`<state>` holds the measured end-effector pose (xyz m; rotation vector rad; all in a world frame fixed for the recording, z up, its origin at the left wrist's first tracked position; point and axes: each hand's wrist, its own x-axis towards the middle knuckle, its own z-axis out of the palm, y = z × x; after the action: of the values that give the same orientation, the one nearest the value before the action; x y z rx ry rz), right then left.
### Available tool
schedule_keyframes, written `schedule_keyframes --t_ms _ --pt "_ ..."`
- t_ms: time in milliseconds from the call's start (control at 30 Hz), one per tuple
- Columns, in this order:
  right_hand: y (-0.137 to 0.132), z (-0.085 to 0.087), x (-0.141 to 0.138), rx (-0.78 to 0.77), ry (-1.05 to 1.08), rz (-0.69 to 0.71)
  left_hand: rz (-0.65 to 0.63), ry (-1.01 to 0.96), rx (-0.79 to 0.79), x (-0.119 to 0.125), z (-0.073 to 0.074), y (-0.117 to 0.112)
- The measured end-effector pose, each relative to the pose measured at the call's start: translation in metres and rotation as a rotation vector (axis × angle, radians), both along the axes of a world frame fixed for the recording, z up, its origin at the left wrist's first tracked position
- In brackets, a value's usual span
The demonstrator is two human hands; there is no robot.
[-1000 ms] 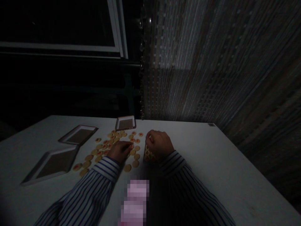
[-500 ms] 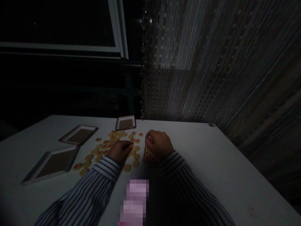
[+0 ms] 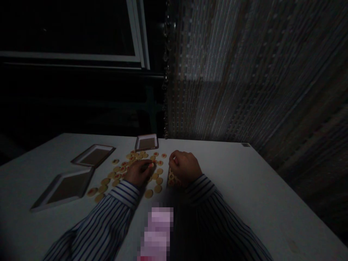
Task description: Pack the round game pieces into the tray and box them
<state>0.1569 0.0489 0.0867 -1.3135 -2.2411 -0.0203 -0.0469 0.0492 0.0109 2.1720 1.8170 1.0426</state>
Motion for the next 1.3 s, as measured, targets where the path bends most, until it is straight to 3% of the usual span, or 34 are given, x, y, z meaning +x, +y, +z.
schedule_keyframes --t_ms 300,667,933,1300 --pt "-0.008 -0.001 0.001 -0.008 -0.033 -0.008 -0.017 -0.074 0.05 0.007 0.008 -0.009" --pt "-0.026 -0.017 0.012 -0.015 -0.022 0.018 -0.104 -0.107 0.143 0.019 0.014 -0.018" --pt "-0.034 -0.039 0.007 0.09 0.038 -0.004 -0.145 -0.213 0.16 0.026 0.011 -0.021" --pt "-0.042 -0.038 0.007 0.059 -0.086 -0.033 -0.117 -0.537 -0.02 0.045 0.018 -0.027"
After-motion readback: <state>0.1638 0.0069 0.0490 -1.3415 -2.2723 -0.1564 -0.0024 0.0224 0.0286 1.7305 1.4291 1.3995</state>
